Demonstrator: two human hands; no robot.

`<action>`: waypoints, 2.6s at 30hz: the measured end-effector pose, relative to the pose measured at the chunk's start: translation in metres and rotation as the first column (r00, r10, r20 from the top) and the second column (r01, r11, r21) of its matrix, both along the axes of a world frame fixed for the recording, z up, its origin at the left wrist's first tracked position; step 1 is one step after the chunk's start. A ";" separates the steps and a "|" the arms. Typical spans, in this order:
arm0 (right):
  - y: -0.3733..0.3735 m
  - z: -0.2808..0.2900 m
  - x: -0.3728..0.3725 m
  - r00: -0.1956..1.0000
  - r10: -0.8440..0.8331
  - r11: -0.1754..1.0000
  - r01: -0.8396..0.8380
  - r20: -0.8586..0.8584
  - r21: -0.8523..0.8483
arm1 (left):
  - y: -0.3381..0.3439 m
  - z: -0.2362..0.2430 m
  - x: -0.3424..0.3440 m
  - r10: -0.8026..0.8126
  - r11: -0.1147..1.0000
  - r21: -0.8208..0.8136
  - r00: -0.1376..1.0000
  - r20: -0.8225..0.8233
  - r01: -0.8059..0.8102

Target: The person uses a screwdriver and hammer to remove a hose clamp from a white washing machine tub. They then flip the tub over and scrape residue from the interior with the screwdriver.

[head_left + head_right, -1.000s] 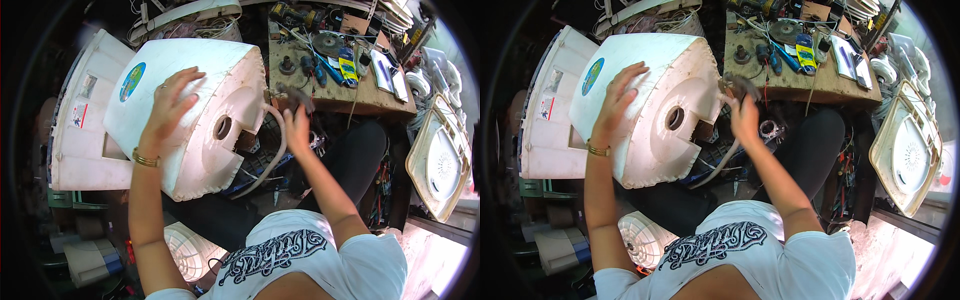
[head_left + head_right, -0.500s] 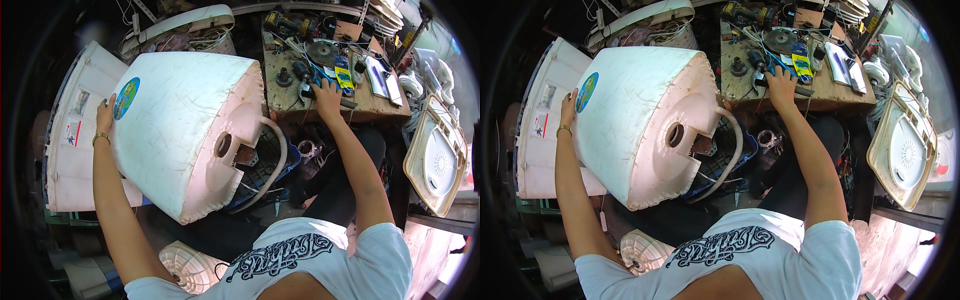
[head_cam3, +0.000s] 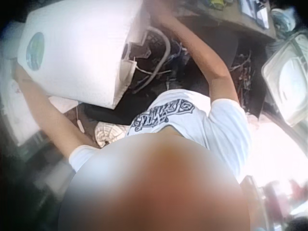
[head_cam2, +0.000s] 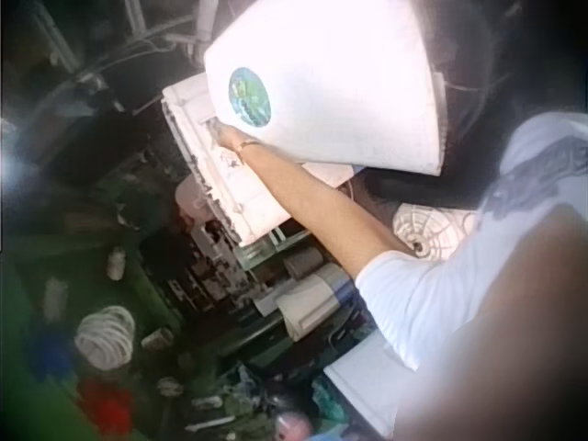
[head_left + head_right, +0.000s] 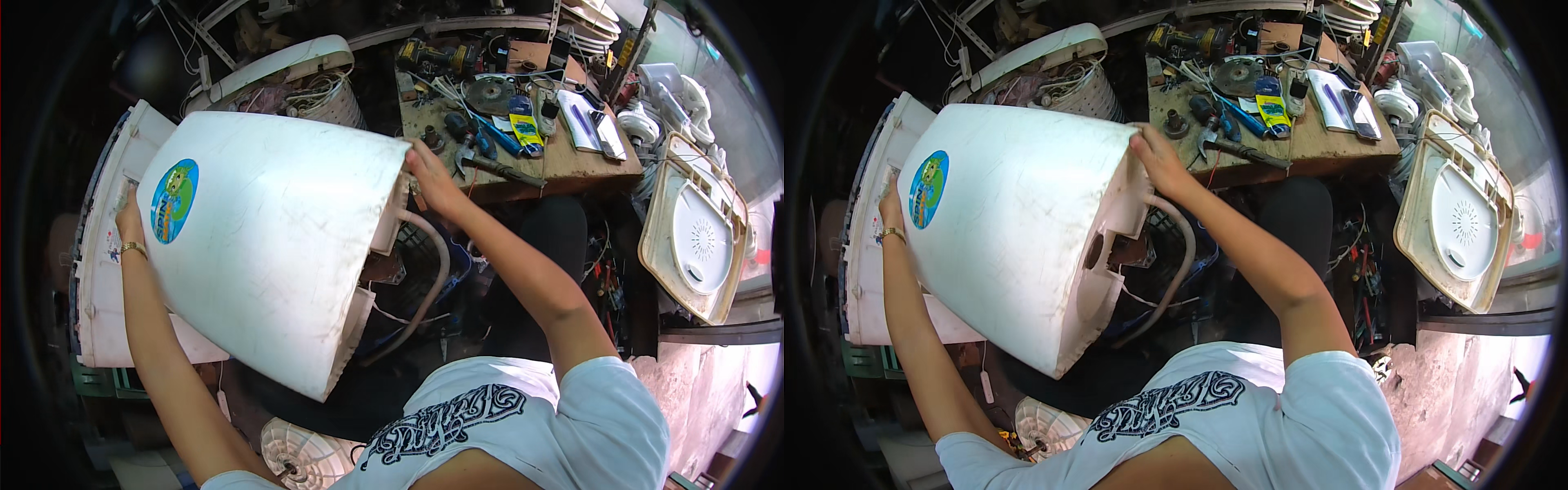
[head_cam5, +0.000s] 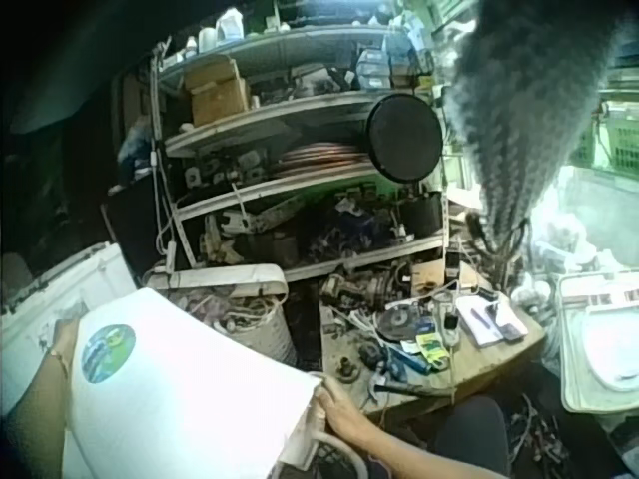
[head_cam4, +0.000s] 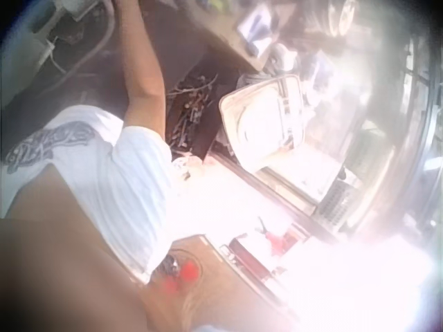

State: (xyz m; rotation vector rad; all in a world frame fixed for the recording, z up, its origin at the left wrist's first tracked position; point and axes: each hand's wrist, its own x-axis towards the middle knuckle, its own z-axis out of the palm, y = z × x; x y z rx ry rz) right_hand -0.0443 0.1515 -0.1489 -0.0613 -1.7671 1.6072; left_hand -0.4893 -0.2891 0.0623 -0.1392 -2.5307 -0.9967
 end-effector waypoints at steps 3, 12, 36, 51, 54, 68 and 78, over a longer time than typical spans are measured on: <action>-0.061 0.023 0.041 0.993 -0.029 0.997 0.021 -0.114 -0.070 | -0.047 0.093 0.019 0.217 0.965 -0.173 0.971 0.101 -0.198; -0.159 0.025 0.148 0.798 0.596 0.753 -0.515 0.092 -0.409 | 0.076 0.293 0.127 -0.530 0.848 -0.184 0.781 -0.330 0.498; -0.131 -0.023 0.254 0.353 0.869 -0.298 -0.190 -0.348 -0.935 | 0.170 0.133 0.375 -0.956 -0.197 -0.444 -0.272 -0.110 0.874; 0.010 0.100 0.077 0.926 -0.370 0.748 0.344 -0.073 0.567 | 0.150 0.116 0.415 -0.979 -0.141 -0.462 -0.191 -0.064 0.875; 0.040 0.123 0.020 0.834 -0.423 0.552 0.547 -0.354 0.629 | 0.136 0.128 0.419 -0.975 -0.188 -0.508 -0.221 -0.005 0.841; 0.014 0.142 0.078 0.904 -0.416 0.661 0.229 0.095 0.714 | 0.090 0.137 0.430 -0.848 0.529 -0.391 0.483 -0.218 0.753; 0.000 0.156 0.100 0.929 -0.355 0.565 0.122 0.107 0.816 | 0.107 0.159 0.371 -0.830 0.510 -0.401 0.558 0.005 0.761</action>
